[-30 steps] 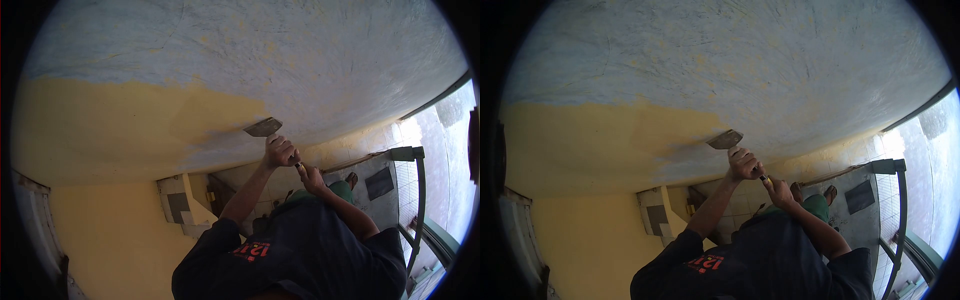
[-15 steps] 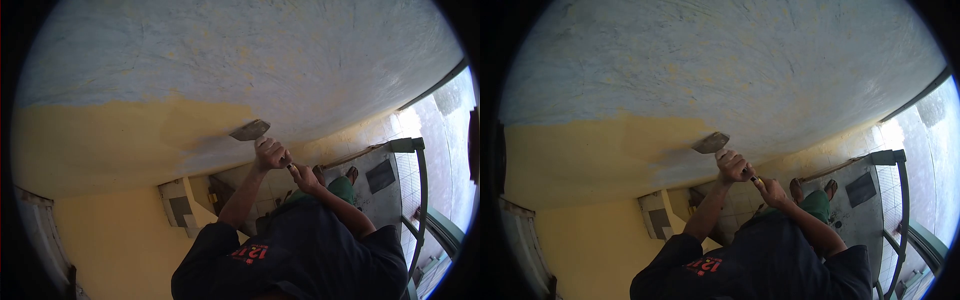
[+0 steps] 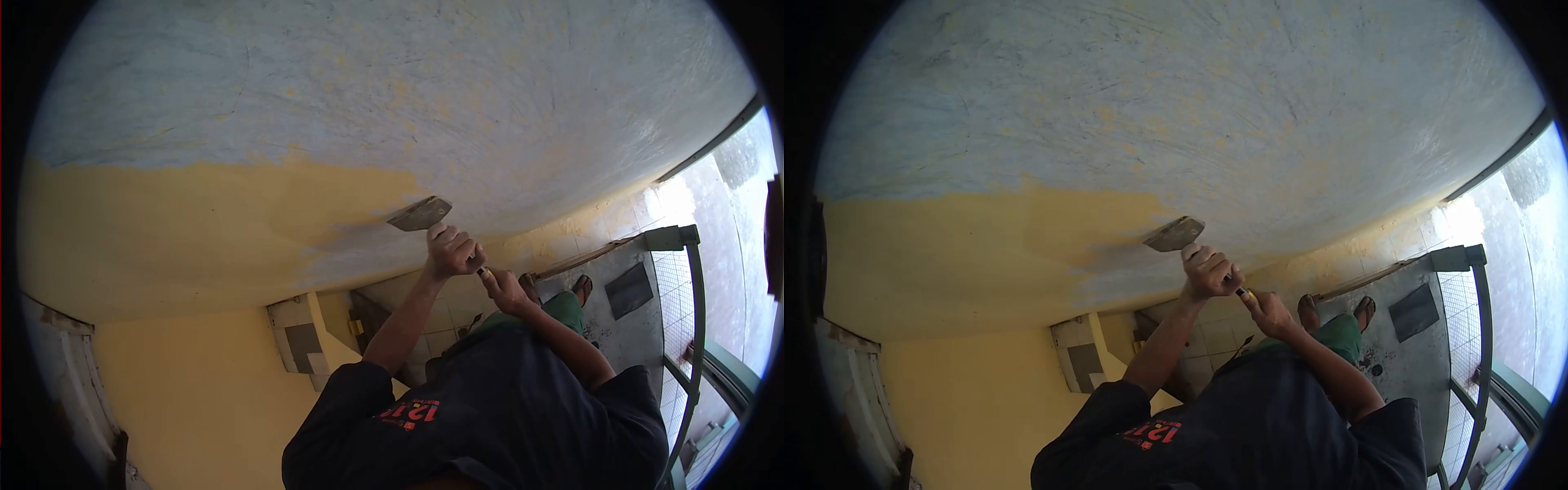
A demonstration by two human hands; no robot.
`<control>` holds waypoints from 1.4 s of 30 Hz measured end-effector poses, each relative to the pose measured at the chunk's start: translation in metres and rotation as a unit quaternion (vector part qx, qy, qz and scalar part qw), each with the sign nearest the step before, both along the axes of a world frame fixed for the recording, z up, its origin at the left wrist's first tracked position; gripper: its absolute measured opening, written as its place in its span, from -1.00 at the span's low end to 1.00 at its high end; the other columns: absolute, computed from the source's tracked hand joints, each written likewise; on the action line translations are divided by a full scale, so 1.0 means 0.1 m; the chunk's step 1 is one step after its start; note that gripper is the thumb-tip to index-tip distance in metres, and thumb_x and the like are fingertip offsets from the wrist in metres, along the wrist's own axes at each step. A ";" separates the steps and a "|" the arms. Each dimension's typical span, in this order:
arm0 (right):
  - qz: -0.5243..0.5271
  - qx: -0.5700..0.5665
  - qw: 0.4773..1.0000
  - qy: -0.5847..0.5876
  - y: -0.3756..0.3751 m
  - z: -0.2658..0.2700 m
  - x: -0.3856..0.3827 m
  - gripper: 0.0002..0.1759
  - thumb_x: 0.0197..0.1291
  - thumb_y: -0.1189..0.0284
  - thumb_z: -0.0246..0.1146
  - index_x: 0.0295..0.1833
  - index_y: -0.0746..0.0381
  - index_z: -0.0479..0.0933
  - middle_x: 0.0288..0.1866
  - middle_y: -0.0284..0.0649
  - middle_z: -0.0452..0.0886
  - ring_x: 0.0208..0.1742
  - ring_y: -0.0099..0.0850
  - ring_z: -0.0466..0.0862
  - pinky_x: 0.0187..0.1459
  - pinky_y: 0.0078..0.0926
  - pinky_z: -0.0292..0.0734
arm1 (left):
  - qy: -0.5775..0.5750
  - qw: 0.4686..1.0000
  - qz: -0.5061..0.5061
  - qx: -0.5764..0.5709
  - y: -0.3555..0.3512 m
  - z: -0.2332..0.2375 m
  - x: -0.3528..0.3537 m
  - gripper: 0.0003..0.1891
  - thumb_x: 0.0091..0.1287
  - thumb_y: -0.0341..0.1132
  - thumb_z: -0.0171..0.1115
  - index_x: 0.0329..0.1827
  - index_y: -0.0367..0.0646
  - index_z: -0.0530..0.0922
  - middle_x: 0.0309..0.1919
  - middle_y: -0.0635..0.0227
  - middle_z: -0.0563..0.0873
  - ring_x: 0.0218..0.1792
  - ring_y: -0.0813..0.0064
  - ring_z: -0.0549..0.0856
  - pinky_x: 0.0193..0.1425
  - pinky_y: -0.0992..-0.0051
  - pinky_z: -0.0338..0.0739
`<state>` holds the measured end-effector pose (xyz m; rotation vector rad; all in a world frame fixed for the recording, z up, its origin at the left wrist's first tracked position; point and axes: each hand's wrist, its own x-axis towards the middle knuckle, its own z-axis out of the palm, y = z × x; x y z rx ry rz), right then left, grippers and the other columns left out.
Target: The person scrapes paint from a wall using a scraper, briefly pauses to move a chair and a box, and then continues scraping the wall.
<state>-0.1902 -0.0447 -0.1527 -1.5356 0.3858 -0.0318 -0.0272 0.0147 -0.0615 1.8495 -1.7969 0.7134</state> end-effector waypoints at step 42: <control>0.012 0.025 1.000 0.003 -0.06 0.22 0.03 -0.33 0.43 -0.09 -0.04 -0.42 0.35 0.42 -0.66 -0.18 0.45 -0.57 -0.37 0.51 -0.43 -0.25 0.42 | -0.023 0.999 -0.004 -0.033 -0.08 0.20 0.01 -0.74 -0.04 -0.29 0.14 -0.76 0.01 0.24 -0.76 0.45 0.34 -0.63 0.45 0.39 -0.34 0.36 0.20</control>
